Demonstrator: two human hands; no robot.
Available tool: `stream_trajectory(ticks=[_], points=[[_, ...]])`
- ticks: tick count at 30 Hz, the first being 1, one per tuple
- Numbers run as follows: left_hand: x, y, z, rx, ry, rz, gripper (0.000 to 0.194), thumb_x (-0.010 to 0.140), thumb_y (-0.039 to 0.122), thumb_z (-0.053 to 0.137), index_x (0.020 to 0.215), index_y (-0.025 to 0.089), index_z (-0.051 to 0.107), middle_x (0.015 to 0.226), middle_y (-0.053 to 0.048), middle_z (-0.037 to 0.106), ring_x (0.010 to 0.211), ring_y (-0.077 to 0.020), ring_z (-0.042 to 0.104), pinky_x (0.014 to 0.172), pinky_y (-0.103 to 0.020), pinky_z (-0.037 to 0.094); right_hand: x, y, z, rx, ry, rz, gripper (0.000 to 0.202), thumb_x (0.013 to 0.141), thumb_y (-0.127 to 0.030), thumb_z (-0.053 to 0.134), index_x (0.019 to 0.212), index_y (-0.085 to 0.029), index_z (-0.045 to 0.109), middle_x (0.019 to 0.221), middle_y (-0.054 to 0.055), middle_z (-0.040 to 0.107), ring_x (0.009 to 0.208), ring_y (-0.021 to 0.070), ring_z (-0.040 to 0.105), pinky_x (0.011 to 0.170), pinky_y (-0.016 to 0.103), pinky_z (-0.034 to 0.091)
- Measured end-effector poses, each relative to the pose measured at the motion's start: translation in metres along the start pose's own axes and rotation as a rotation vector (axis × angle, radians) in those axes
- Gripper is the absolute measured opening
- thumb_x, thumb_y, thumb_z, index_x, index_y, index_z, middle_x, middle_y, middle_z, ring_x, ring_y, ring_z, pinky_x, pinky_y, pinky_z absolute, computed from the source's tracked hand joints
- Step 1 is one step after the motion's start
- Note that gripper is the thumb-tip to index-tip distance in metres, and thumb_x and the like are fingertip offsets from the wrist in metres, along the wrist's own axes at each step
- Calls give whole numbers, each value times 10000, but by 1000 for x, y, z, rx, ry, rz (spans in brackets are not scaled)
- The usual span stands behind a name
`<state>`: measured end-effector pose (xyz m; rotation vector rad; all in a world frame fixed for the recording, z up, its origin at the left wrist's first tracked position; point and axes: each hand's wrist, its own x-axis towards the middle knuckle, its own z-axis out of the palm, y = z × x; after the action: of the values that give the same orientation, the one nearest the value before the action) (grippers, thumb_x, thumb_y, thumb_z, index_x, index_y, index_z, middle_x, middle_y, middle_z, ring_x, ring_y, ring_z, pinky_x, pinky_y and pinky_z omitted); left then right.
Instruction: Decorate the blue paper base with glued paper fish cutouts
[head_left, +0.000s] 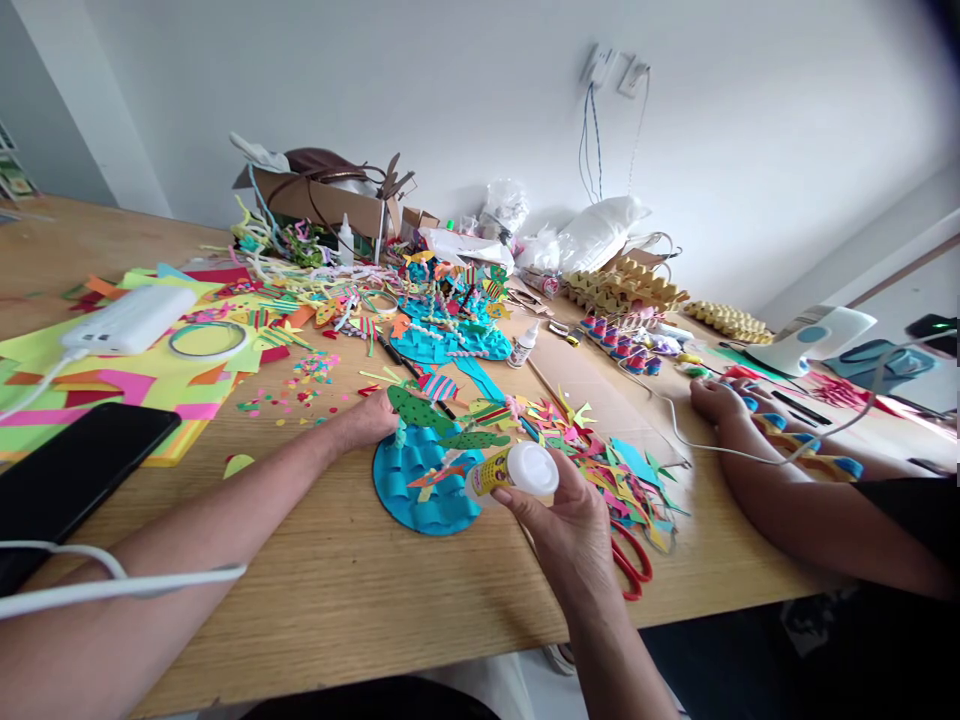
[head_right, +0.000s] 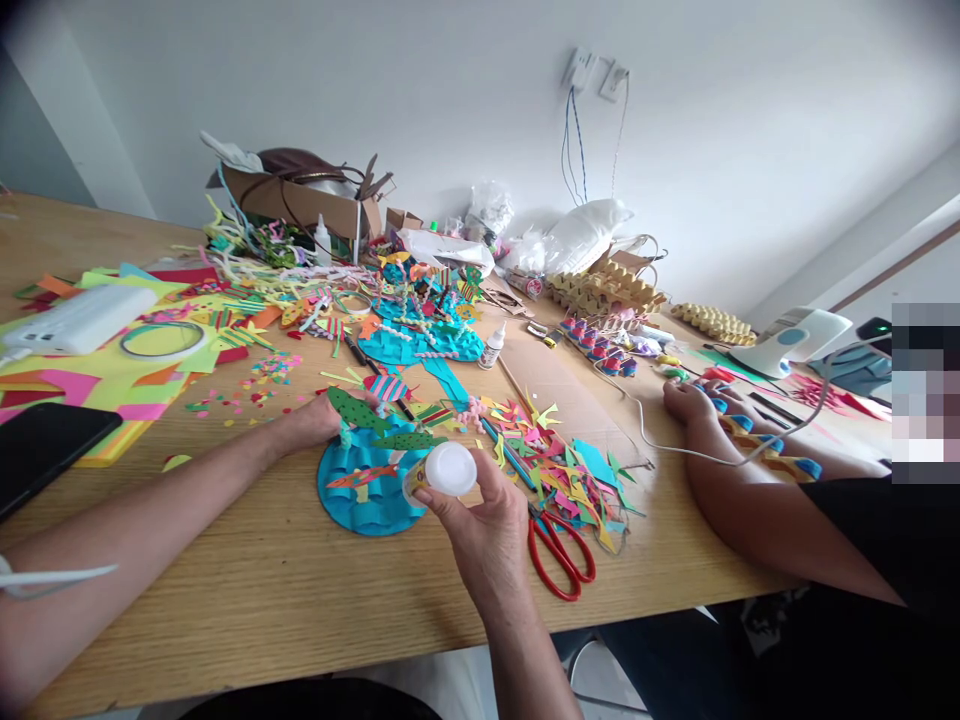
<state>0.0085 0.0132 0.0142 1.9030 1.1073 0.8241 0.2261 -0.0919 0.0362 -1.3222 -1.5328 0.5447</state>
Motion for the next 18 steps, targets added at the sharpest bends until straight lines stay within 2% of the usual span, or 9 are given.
stream_trajectory(ticks=[8, 18], points=[[1, -3, 0, 40, -17, -22, 370, 578, 295, 529, 891, 154, 667, 763, -47, 709, 796, -246, 629, 802, -385, 483, 0, 1, -6, 120, -12, -4, 276, 613, -349, 738, 824, -211, 627, 773, 1, 653, 719, 180, 579, 674, 282, 461], [2, -10, 0, 30, -1, 0, 344, 576, 287, 534, 867, 170, 674, 739, -35, 714, 767, -231, 630, 766, -345, 492, -1, 11, -2, 31, -29, 4, 255, 614, -368, 734, 760, -198, 612, 784, 2, 645, 715, 174, 569, 667, 270, 459]])
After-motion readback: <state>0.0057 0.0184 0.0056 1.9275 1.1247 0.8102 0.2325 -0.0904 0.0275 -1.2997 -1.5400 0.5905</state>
